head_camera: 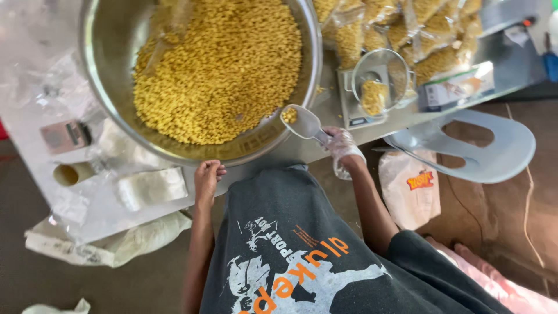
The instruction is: The person scoops yellow corn puffs from a large metal bowl using a plastic scoop and transfers them into small clear plastic bags. The filled bags are placed on a digital scale to verify weight, then set aside on the table. The process is repeated continuously throughout the clip.
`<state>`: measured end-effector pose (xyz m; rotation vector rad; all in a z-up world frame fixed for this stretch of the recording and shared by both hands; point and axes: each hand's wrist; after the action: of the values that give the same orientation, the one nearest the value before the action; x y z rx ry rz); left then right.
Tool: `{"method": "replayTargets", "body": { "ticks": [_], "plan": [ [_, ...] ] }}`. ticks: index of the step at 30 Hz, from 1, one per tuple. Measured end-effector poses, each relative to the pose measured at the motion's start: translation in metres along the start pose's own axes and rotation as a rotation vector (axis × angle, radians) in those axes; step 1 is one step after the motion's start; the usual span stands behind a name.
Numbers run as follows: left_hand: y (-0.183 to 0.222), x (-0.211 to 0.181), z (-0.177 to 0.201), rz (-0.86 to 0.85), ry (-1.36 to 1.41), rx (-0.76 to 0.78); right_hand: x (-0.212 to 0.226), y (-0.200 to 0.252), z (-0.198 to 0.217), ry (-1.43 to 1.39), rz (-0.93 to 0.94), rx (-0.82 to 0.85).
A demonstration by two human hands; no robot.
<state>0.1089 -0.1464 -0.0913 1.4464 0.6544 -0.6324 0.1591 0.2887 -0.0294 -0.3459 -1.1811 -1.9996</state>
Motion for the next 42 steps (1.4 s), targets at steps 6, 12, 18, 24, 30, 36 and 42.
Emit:
{"method": "replayTargets", "body": {
  "ticks": [6,12,18,24,30,36,42],
  "plan": [
    [-0.024,0.001,-0.037,0.017,-0.047,0.116,-0.087,0.054,0.047,-0.488,-0.246,-0.263],
    [-0.026,-0.008,-0.065,0.019,-0.101,0.169,-0.130,0.073,0.057,-0.845,-0.325,-0.392],
    [-0.022,-0.006,-0.063,0.005,-0.113,0.175,-0.154,0.065,0.045,-0.980,-0.218,-0.390],
    [-0.028,0.004,-0.056,0.008,-0.117,0.158,-0.149,0.064,0.050,-0.980,-0.175,-0.379],
    [-0.021,0.003,-0.056,-0.002,-0.127,0.147,-0.148,0.073,0.044,-1.009,-0.146,-0.372],
    [-0.016,-0.005,-0.059,-0.010,-0.126,0.148,-0.096,0.076,0.029,-0.787,-0.143,-0.315],
    [-0.016,-0.004,-0.055,-0.008,-0.136,0.121,-0.023,0.059,0.010,-0.591,-0.091,-0.156]
  ]
}}
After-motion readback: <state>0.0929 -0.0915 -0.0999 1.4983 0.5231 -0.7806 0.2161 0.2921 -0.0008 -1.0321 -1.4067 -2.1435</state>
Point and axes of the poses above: each hand's wrist, its own y-axis away from the middle knuckle, its own z-axis out of the back of the hand, x = y × z, and after that the axes turned 6 degrees about y, right-handed
